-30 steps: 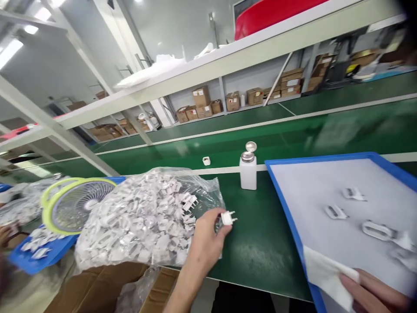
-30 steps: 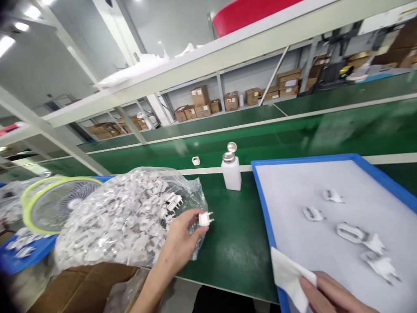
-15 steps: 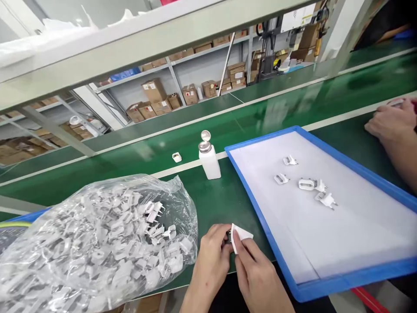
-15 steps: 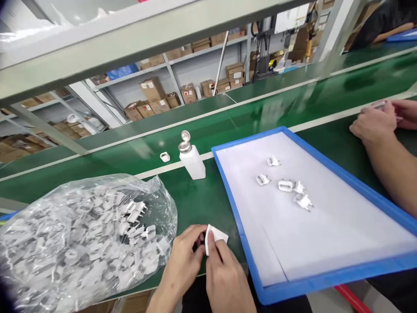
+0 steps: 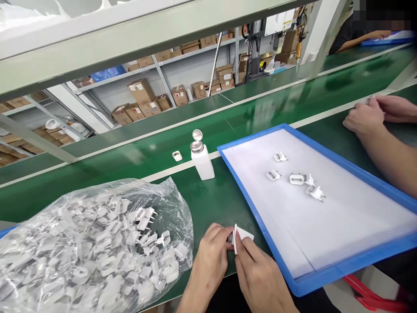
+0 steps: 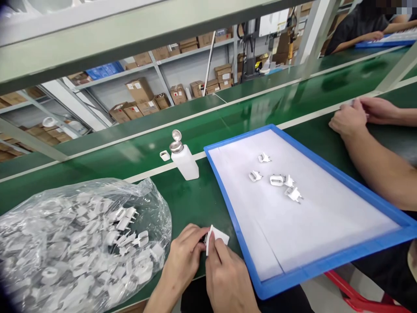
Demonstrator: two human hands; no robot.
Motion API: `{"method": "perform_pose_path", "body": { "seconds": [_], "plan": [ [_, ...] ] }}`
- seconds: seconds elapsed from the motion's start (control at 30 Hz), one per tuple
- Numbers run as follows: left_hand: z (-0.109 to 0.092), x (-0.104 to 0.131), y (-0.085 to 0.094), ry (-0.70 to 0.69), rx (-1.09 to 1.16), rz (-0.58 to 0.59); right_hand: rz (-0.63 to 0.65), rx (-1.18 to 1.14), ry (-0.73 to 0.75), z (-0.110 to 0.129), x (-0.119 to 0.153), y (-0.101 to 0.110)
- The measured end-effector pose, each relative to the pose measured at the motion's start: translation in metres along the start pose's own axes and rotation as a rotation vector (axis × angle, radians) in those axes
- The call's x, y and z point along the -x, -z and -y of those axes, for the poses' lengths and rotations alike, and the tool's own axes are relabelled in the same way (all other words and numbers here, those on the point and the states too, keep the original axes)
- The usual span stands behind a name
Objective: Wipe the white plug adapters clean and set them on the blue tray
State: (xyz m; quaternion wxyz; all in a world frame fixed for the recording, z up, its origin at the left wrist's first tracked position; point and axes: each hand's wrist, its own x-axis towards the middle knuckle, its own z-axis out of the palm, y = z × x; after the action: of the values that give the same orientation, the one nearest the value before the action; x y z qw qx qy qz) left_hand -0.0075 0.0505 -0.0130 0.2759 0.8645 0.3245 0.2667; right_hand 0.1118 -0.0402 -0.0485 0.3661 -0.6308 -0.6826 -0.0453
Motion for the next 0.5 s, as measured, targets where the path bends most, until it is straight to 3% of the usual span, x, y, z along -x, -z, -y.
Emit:
{"method": "perform_pose_path", "body": {
  "seconds": [0.13, 0.3, 0.4, 0.5],
  "plan": [
    [-0.002, 0.001, -0.001, 0.016, 0.019, 0.007, -0.042, 0.042, -0.102, 0.008, -0.013, -0.001],
    [-0.004, 0.004, 0.001, 0.016, 0.043, 0.019, 0.034, -0.009, -0.252, 0.013, -0.026, 0.008],
    [-0.005, 0.009, 0.007, 0.013, 0.189, 0.051, 0.088, -0.074, -0.276, 0.013, -0.035, 0.026],
    [-0.010, 0.017, 0.013, 0.157, 0.391, 0.033, 0.215, -0.321, -0.317, 0.008, -0.039, 0.052]
  ]
}}
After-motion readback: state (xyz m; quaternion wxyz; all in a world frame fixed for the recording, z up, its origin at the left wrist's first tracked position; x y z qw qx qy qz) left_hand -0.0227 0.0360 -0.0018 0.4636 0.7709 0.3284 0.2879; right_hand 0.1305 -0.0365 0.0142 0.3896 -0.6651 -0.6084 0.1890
